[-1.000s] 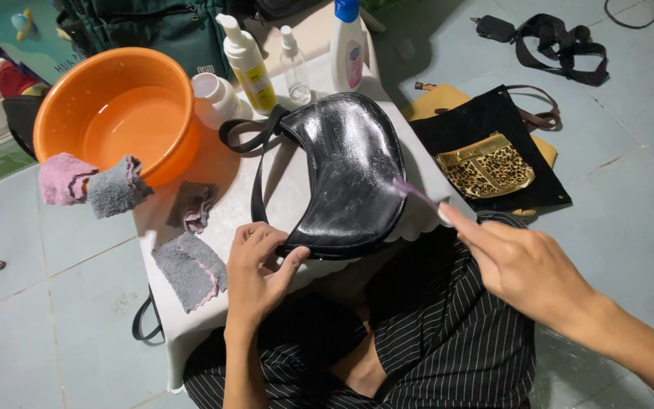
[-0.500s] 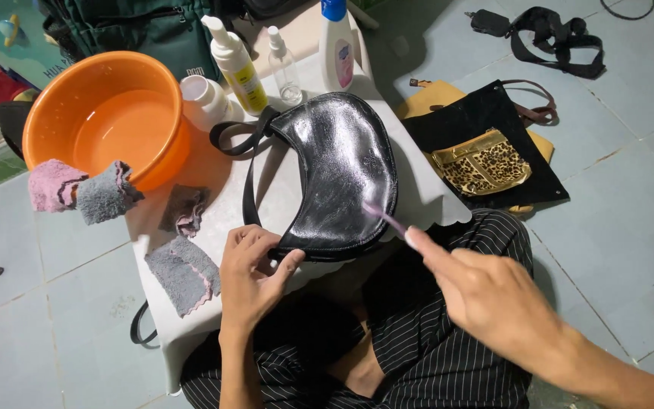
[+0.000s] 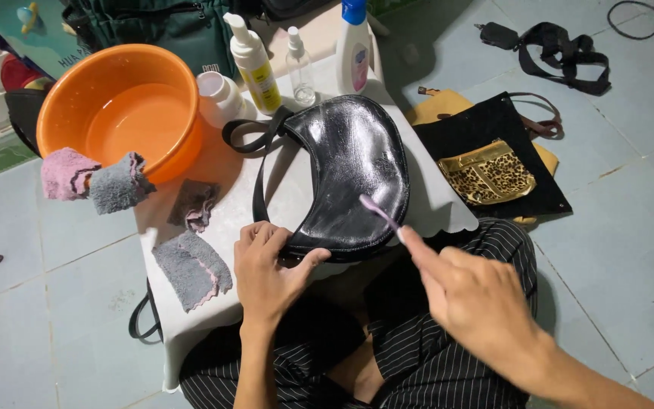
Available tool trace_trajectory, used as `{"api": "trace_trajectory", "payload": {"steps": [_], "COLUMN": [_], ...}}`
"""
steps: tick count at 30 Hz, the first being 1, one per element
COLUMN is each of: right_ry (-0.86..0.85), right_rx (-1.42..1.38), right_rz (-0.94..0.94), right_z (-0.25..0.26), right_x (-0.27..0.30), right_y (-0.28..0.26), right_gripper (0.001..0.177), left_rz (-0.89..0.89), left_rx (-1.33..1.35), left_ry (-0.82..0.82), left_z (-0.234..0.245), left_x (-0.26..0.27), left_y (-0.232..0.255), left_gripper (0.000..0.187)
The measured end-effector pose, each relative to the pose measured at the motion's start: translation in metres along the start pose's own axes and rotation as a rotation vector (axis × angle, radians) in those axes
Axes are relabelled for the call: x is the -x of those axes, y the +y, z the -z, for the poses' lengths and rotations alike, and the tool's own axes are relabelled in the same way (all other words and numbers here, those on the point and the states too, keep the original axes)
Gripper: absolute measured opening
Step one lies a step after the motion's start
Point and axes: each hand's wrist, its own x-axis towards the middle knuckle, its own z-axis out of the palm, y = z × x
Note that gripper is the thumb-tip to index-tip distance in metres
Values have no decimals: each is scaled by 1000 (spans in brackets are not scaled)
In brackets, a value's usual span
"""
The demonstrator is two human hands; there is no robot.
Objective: Cleaning a black leather handbag using a toothbrush, cleaning solution, and a cloth.
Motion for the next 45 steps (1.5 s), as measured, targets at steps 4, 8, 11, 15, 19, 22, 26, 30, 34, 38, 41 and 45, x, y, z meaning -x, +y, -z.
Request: {"api": "trace_trajectory", "payload": {"steps": [4,8,11,15,19,22,26,30,34,38,41,45], "right_ry": [-22,13,-25,226,303,192,199,244,81,-2,14,-36], "right_rx": [-83,-41,-221,-550,-844,-783,-710,-776,-712,-547,-173,-21], "right_rz": [63,3,0,-346,-567,-578,-581,-550,-396,-104,147,154], "right_z": [-4,-1,19,43,10,-6,4,19,33,28,22,35], "right_x": [2,-6,-2,2,28,35,32,26,22,11,-4,-7], "right_y": [-8,1,10,36,59,52,34,32,30,23,35,19], "right_gripper": [57,61,51,44,42,46,44,46,54,46,45,50], "left_rz": [-44,-65,-89,374,1182,1205,1313,1269,1220,1146,1179,1140], "left_rx": [2,-31,-4,511,1406,1602,1570,1496,1423,1355,1264,1239], "left_ry": [32,57,98,327,-67,-165,-114,-56,12,51,63,113], "left_z": [2,4,-1,-22,-42,-28,-11,-21,-15,-9,-1,-3], "left_x": [-1,1,16,66,81,40,6,12,28,56,65,67], "left_y": [-4,-3,12,62,101,121,144,141,123,91,78,75], "left_gripper": [57,54,55,57,72,71,56,55,53,49,56,48]}}
